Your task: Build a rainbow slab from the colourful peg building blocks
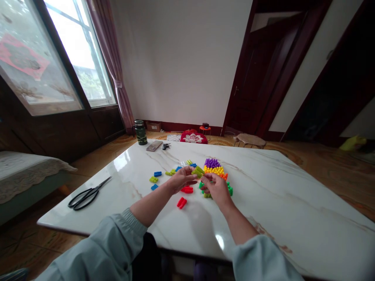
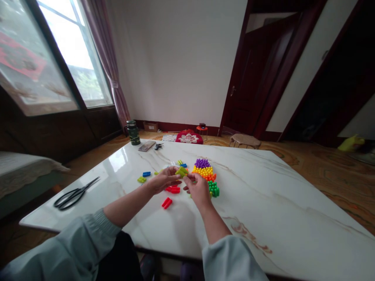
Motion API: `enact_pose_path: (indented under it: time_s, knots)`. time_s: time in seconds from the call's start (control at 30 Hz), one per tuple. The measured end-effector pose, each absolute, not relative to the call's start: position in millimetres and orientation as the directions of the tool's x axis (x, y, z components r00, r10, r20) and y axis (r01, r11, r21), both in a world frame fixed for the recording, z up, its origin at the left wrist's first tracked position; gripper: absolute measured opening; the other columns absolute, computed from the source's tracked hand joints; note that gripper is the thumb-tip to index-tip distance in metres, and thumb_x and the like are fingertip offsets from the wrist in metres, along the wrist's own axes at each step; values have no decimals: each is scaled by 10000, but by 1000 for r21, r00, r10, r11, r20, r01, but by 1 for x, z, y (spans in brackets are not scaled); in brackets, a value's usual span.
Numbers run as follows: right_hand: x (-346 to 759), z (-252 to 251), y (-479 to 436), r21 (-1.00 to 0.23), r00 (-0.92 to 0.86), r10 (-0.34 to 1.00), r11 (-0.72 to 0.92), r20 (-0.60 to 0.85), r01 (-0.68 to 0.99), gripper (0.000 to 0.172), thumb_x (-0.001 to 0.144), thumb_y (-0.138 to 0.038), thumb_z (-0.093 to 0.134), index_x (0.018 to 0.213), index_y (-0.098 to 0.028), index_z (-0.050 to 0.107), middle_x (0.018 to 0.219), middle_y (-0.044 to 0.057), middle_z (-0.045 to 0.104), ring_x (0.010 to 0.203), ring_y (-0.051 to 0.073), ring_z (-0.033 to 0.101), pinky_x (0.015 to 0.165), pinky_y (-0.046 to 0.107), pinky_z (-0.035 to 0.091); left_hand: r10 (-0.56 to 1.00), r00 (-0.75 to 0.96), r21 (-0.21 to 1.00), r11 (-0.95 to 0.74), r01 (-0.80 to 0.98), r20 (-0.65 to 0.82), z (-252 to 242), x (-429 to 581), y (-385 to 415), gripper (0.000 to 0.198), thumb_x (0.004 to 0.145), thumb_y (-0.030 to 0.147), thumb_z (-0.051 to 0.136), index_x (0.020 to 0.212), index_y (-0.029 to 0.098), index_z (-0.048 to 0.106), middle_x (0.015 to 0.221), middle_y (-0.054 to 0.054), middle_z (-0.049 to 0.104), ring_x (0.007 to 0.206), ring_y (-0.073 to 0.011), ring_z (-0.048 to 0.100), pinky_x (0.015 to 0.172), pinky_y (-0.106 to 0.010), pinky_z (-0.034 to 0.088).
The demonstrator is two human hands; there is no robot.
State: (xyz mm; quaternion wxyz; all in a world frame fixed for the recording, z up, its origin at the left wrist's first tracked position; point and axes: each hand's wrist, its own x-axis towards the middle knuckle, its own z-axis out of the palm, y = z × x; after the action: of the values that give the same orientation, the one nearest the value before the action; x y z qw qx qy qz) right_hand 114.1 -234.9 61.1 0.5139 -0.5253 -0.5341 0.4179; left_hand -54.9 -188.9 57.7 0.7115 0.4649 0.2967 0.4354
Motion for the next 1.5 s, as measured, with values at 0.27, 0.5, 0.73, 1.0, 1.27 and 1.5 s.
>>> enact_pose_path:
  time_s: [0.27, 0.5, 0.73, 1.0, 1.27, 1.5]
  knots:
    - [127, 75, -240, -875, 71, 994, -35, -79, -484, 424, 547, -306, 872, 900, -191, 666, 805, 7, 728, 695, 125, 681, 631, 214, 566, 890, 454, 927, 130, -352, 48, 60, -27, -194, 454, 550, 267, 889, 859, 187, 567, 841, 26, 638, 761, -104, 624, 743, -249, 478]
    - [127, 68, -236, -838, 89, 992, -23, -85, -545, 392, 530, -287, 874, 856, -190, 679, 818, 5, 724, 712, 129, 676, 649, 228, 562, 895, 437, 933, 75, -351, 93, 59, -17, -194, 459, 554, 323, 888, 863, 179, 581, 869, 12, 661, 769, -104, 630, 736, -236, 487]
    - [137, 61, -231, -963, 254, 967, 99, 33, -252, 392, 527, -367, 841, 807, -166, 655, 766, 11, 687, 668, 138, 637, 633, 258, 532, 873, 437, 972, -232, -22, 218, 56, -12, -193, 479, 613, 395, 839, 972, 125, 673, 917, -76, 695, 794, -172, 653, 717, -265, 509]
    - [146, 52, -228, -970, 242, 944, 194, 225, 144, 356, 590, -378, 764, 845, -164, 641, 827, 50, 698, 774, 202, 655, 719, 328, 546, 928, 346, 978, -182, 106, 135, 48, -13, -188, 322, 702, 367, 763, 912, 127, 714, 687, -21, 681, 627, -145, 626, 590, -248, 506]
    - [140, 59, -236, -998, 283, 959, 28, 14, -48, 401, 529, -379, 812, 806, -136, 654, 715, 37, 686, 661, 181, 648, 626, 309, 557, 912, 388, 991, -111, -79, 133, 43, -11, -189, 307, 662, 317, 806, 864, 121, 683, 747, -40, 700, 695, -159, 663, 698, -298, 548]
    - [183, 49, -226, -913, 352, 910, 61, 217, 404, 323, 592, -371, 725, 814, -139, 688, 733, 63, 712, 687, 211, 665, 641, 309, 529, 907, 386, 940, -264, 215, 166, 37, -18, -180, 193, 717, 232, 711, 893, 153, 716, 857, -65, 725, 718, -165, 662, 701, -292, 539]
